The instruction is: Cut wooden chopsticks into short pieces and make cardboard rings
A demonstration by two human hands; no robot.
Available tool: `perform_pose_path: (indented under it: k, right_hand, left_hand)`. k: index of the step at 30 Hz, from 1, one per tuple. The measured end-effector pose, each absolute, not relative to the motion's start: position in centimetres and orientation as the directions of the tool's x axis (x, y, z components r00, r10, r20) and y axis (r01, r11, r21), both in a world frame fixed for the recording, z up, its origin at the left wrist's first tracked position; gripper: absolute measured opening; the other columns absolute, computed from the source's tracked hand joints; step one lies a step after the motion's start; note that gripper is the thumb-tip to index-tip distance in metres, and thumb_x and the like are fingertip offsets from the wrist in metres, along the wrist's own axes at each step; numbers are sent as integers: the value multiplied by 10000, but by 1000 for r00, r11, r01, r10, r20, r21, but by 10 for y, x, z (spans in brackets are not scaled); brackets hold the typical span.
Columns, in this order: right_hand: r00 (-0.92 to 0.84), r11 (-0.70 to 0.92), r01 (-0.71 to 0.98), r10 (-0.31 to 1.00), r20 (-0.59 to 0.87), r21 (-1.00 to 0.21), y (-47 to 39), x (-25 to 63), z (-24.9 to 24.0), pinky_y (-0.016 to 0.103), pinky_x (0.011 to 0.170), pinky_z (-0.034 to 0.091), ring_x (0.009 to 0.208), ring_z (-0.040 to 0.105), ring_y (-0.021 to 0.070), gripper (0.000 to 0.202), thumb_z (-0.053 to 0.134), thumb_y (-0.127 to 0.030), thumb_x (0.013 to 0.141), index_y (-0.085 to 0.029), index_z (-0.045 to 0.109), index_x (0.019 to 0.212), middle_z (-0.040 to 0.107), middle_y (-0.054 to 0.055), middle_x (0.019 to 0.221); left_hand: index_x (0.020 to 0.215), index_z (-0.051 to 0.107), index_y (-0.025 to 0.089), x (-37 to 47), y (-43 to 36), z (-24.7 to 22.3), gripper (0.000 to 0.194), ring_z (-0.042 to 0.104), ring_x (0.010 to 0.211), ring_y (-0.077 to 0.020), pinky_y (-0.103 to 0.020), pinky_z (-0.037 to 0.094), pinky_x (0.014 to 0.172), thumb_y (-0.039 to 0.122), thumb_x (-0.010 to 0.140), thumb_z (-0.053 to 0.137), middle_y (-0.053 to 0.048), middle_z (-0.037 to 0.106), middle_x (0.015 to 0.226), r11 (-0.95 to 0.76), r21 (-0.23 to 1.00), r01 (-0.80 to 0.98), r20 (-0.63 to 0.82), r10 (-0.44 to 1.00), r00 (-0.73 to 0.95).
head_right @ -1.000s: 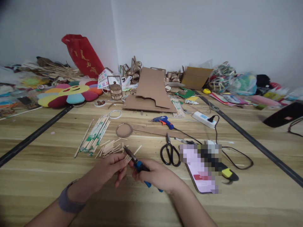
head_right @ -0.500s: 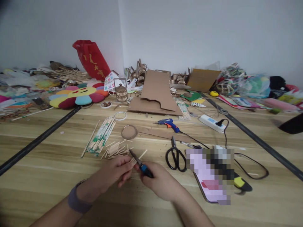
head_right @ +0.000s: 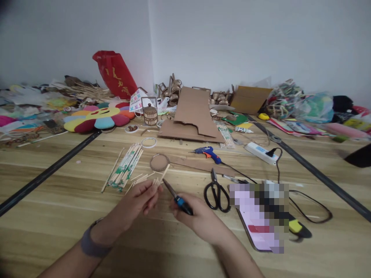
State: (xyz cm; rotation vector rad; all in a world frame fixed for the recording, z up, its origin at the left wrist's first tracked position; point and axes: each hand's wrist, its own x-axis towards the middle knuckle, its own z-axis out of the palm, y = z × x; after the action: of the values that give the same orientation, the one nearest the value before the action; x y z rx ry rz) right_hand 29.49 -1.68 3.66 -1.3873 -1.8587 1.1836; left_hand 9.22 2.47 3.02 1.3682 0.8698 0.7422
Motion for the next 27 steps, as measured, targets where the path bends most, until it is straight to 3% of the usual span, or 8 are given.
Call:
perform_pose_path:
  k: [3,5,7,9,12,18,24,27]
  right_hand:
    - [-128,155,547,987,100,-823,-15,299,35,309,768,448,829,581,211,166,505,-353,884,-199,567,889,620,48,873]
    - [-53,257,609,957,285,-750,-13,301,32,348,873,438,992,581,244,148,497,-329,896,-204,559,944,625,98,1036]
    - [-86,358,635,913,398,-684,-11,302,28,380,979,394,1182,513,267,151,500,-291,899,-204,557,1008,573,141,1236]
    - [-166,401,629,906,389,-666,-10,302,24,381,980,401,1198,513,263,160,500,-261,900,-203,560,1037,571,147,1264]
    - [-231,362,665,932,281,-653,-10,298,19,355,841,456,986,599,249,158,501,-228,888,-193,574,1024,655,117,1040]
    - [-126,222,826,968,215,-518,-12,288,9,349,746,430,870,591,265,147,499,-274,894,-167,588,941,647,110,899]
    - [-44,143,857,978,206,-496,-15,280,3,311,681,405,802,593,251,111,519,-280,869,-179,566,858,638,86,819]
    - [-15,116,876,977,213,-469,-16,274,0,307,667,393,782,583,251,92,521,-269,848,-187,544,813,627,83,788]
  left_hand:
    - [768,531,200,89,29,31,405,417,487,-114,-246,316,509,539,936,386,59,455,557,-69,958,278,-72,881,468]
    - [694,496,213,91,28,30,368,469,562,-143,-260,335,564,456,951,392,35,494,589,-190,885,424,-50,868,494]
    - [675,487,219,94,25,27,329,509,637,-171,-270,336,600,383,949,404,11,539,643,-296,813,502,-19,848,530]
    - [707,518,220,97,22,23,294,542,677,-196,-282,335,615,344,947,401,-13,585,692,-358,756,548,-11,830,557]
    - [793,582,218,99,19,14,244,600,758,-236,-302,372,669,307,942,410,-55,659,780,-397,717,572,7,826,564]
    - [960,635,204,102,17,6,276,656,902,-284,-363,440,795,298,958,376,-122,717,954,-436,665,606,20,822,570]
    - [1030,628,189,105,11,12,293,643,1043,-277,-386,438,919,207,946,347,-135,710,1048,-457,517,724,-30,835,549]
    - [1032,618,179,107,5,14,304,653,1010,-274,-384,448,897,201,950,326,-147,708,1030,-437,483,759,-56,849,525]
